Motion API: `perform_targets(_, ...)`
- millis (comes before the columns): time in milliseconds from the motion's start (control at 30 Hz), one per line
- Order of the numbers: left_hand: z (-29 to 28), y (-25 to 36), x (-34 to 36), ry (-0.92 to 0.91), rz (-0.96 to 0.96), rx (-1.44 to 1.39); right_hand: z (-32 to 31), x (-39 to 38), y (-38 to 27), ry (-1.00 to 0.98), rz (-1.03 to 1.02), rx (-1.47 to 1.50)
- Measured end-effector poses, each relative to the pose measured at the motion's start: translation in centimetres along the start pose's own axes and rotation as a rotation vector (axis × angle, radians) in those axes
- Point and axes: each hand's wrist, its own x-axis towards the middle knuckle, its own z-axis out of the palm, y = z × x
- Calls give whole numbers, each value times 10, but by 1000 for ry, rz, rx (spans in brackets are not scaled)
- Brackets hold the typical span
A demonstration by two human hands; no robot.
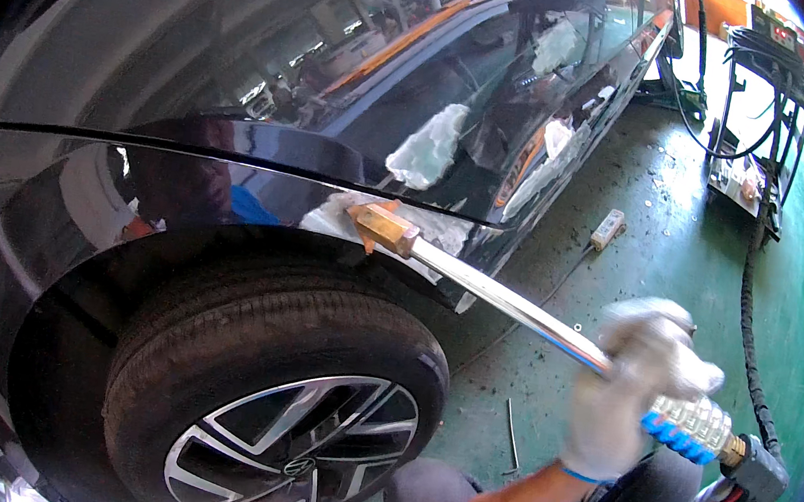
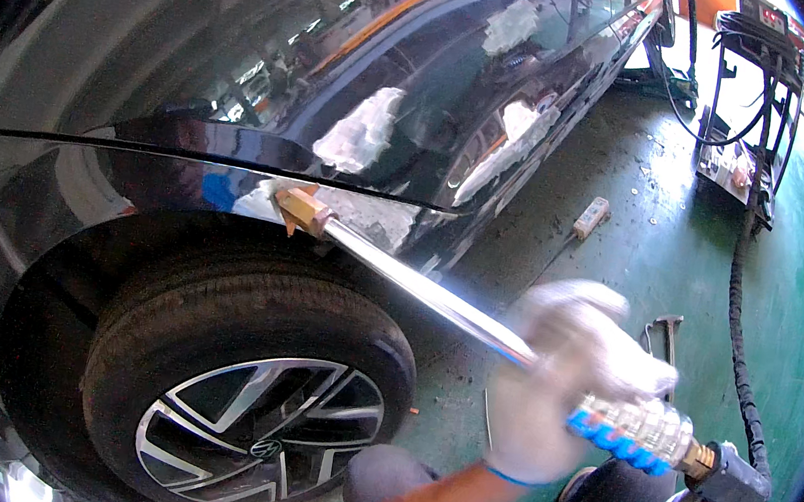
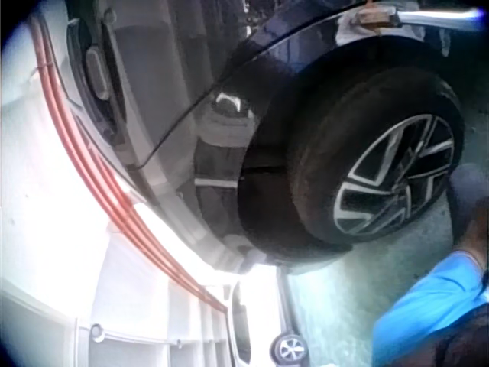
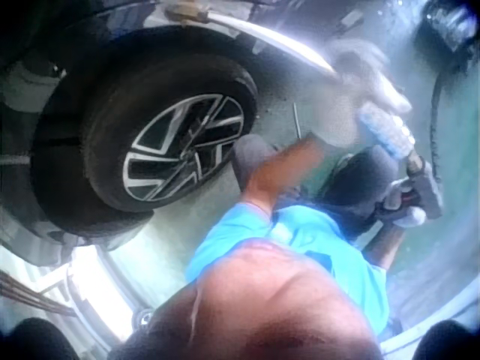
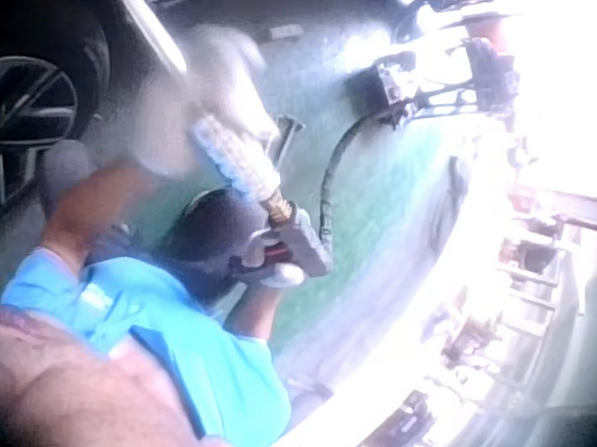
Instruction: The person uses a hammer to tap and flatten a dent on the car's rear quarter panel near the wheel arch. They then switch to a pneumatic stud welder to attach and remove small metal studs, pulling the metal to further smooth the dent. The process involves repeated tapping and stud welding on the same localized area.
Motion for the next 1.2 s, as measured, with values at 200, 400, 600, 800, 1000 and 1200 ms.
perform_targets(200,1,54,25,379,267,217,17,17,-48,-474,151,519)
perform_targets(400,-10,151,71,3,100,-264,19,13,-42,-375,132,528)
perform_targets(600,-16,165,70,-300,100,-385,41,14,-38,-406,152,571)
perform_targets(800,10,145,58,396,360,137,20,9,-26,-221,126,588)
perform_targets(1000,10,154,62,390,399,194,44,12,-28,-202,94,568)
perform_targets(1200,11,153,62,343,407,172,40,19,-30,-384,126,579)
